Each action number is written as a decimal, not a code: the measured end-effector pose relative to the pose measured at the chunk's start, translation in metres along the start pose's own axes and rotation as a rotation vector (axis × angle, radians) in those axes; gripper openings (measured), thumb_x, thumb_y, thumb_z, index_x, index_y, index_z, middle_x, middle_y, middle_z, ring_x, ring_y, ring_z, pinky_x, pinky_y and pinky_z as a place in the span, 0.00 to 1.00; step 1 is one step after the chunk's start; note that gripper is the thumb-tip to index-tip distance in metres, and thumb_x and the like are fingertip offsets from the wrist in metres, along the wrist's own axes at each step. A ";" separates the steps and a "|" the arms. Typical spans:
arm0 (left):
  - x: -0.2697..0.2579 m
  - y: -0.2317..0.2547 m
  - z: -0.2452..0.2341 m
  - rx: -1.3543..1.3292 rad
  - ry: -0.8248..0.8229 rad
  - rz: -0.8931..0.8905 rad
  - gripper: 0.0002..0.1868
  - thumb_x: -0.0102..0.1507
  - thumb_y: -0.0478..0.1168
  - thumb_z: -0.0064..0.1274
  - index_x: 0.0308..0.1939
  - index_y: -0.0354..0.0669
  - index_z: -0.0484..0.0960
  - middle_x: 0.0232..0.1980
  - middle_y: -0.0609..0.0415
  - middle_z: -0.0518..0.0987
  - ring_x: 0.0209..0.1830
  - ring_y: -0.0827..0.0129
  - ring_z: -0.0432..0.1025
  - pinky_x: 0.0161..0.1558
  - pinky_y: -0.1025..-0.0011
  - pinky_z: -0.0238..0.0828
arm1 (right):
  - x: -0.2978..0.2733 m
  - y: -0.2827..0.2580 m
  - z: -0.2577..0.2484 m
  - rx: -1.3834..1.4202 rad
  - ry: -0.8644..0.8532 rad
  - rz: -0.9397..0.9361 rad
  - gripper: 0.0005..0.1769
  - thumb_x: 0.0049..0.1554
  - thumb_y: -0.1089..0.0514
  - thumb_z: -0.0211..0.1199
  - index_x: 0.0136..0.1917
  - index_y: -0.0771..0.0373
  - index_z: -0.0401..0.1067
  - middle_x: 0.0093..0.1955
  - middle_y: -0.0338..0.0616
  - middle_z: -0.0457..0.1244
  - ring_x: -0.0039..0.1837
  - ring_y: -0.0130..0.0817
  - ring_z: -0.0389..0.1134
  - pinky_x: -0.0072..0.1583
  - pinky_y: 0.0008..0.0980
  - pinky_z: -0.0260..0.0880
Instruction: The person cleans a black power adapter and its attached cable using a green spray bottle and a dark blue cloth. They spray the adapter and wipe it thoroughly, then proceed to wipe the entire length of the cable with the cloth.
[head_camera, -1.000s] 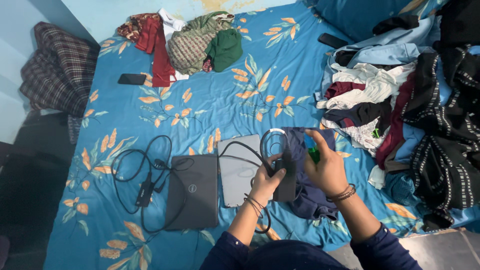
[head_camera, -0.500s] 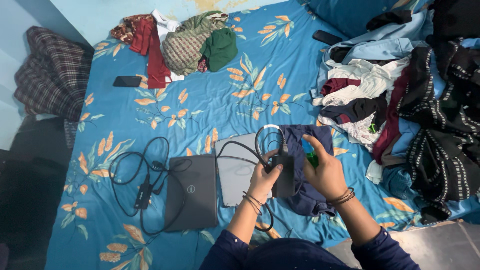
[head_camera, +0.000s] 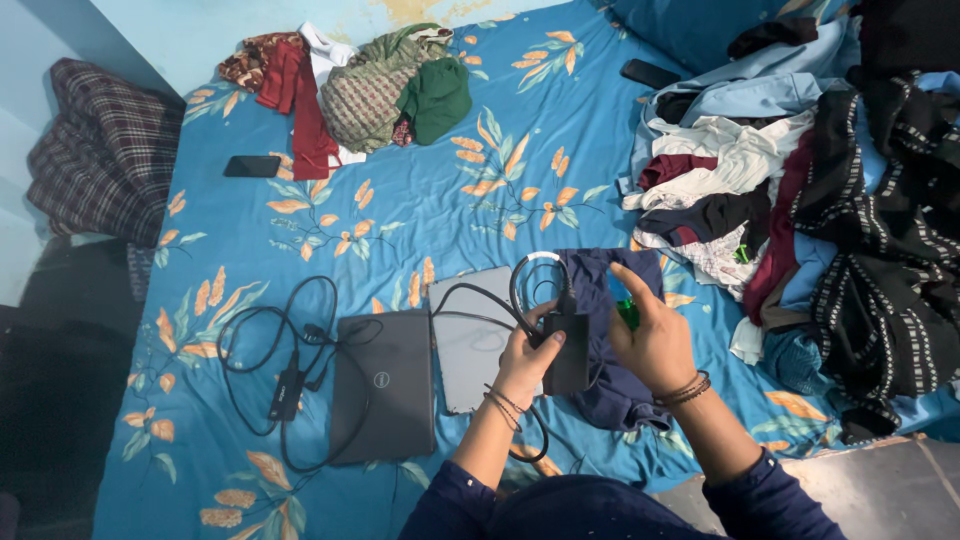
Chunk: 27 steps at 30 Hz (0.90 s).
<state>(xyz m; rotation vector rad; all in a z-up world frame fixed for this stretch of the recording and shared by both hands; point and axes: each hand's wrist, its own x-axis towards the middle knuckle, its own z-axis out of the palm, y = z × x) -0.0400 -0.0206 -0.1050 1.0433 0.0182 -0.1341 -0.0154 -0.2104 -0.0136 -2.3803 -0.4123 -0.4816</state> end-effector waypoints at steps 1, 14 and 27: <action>-0.001 0.002 0.001 -0.009 -0.002 -0.004 0.26 0.65 0.31 0.53 0.68 0.42 0.73 0.48 0.57 0.80 0.43 0.78 0.74 0.46 0.75 0.75 | 0.001 0.001 -0.001 -0.001 -0.015 -0.007 0.36 0.51 0.62 0.63 0.73 0.51 0.64 0.34 0.50 0.66 0.37 0.52 0.69 0.39 0.45 0.68; -0.006 0.007 0.006 -0.050 -0.038 0.024 0.25 0.66 0.31 0.52 0.68 0.40 0.72 0.53 0.57 0.80 0.49 0.78 0.75 0.53 0.75 0.76 | 0.002 -0.004 -0.003 -0.050 -0.021 -0.029 0.35 0.51 0.62 0.64 0.72 0.49 0.65 0.35 0.48 0.67 0.36 0.49 0.70 0.39 0.44 0.68; 0.006 -0.004 -0.006 -0.077 0.035 0.140 0.24 0.66 0.31 0.53 0.68 0.37 0.72 0.56 0.56 0.81 0.53 0.76 0.74 0.57 0.76 0.71 | -0.022 0.000 0.001 -0.092 -0.003 -0.061 0.34 0.50 0.60 0.65 0.70 0.50 0.66 0.36 0.50 0.67 0.37 0.49 0.70 0.38 0.45 0.68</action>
